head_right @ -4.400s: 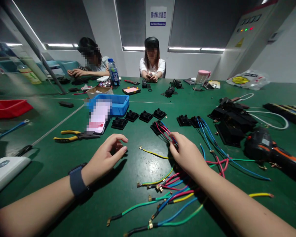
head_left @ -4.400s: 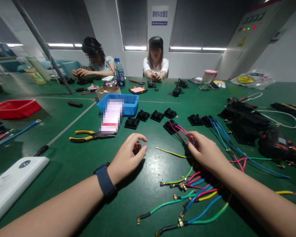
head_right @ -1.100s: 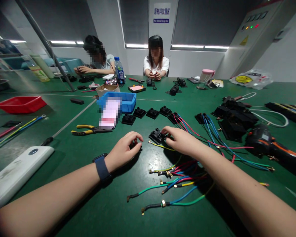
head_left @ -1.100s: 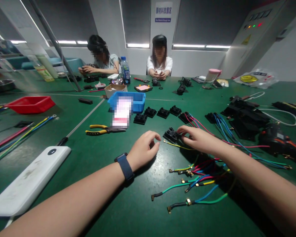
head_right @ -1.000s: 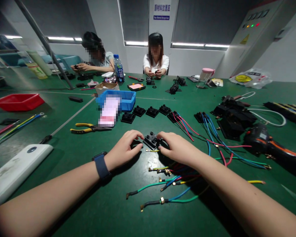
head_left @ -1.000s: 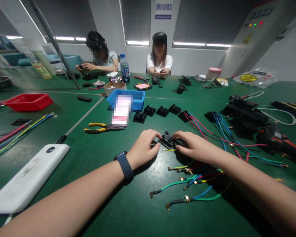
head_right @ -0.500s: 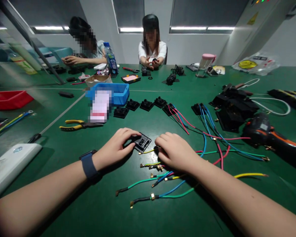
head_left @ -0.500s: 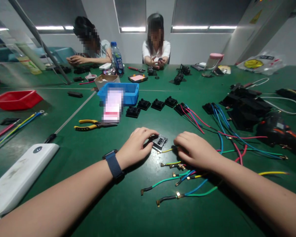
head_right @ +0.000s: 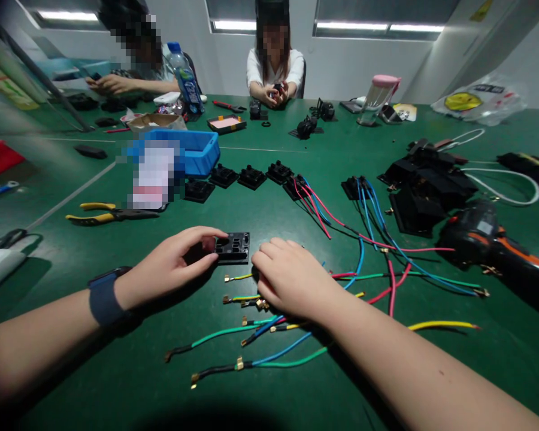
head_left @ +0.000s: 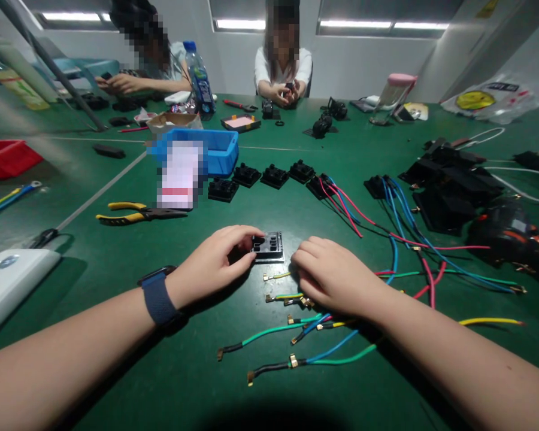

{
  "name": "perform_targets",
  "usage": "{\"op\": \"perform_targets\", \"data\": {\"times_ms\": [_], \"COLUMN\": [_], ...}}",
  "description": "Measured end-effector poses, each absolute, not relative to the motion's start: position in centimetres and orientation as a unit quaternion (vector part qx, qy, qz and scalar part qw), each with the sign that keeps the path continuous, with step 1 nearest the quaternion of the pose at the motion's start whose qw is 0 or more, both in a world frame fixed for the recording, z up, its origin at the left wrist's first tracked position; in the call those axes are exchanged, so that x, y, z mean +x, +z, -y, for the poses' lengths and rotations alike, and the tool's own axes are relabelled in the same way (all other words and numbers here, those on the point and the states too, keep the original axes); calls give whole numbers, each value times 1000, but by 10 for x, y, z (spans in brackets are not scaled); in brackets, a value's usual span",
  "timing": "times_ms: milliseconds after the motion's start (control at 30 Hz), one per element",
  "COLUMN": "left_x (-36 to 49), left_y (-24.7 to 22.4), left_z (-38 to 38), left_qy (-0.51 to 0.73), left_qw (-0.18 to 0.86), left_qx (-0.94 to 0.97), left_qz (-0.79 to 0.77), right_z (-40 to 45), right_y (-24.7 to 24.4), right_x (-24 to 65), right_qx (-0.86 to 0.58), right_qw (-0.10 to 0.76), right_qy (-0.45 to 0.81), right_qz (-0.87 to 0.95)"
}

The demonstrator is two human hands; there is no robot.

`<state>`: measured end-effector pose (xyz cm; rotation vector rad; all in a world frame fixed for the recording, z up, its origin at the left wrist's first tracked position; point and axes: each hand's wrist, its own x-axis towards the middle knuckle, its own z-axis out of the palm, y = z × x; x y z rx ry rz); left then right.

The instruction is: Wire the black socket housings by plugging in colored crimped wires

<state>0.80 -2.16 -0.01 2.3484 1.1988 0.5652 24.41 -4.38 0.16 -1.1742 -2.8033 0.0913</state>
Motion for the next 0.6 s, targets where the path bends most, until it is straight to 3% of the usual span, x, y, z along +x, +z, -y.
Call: {"op": "perform_targets", "data": {"times_ms": [400, 600], "left_x": [6, 4], "left_y": [-2, -3], "left_z": [22, 18], "left_qy": [212, 226], "left_qw": [282, 238], "left_qx": [819, 829], "left_qz": [-452, -453], "right_z": [41, 42], "right_y": [-3, -6], "right_x": [244, 246], "right_qx": [-339, -349], "right_qw": [81, 123], "right_qy": [15, -14], "right_qz": [937, 929]}}
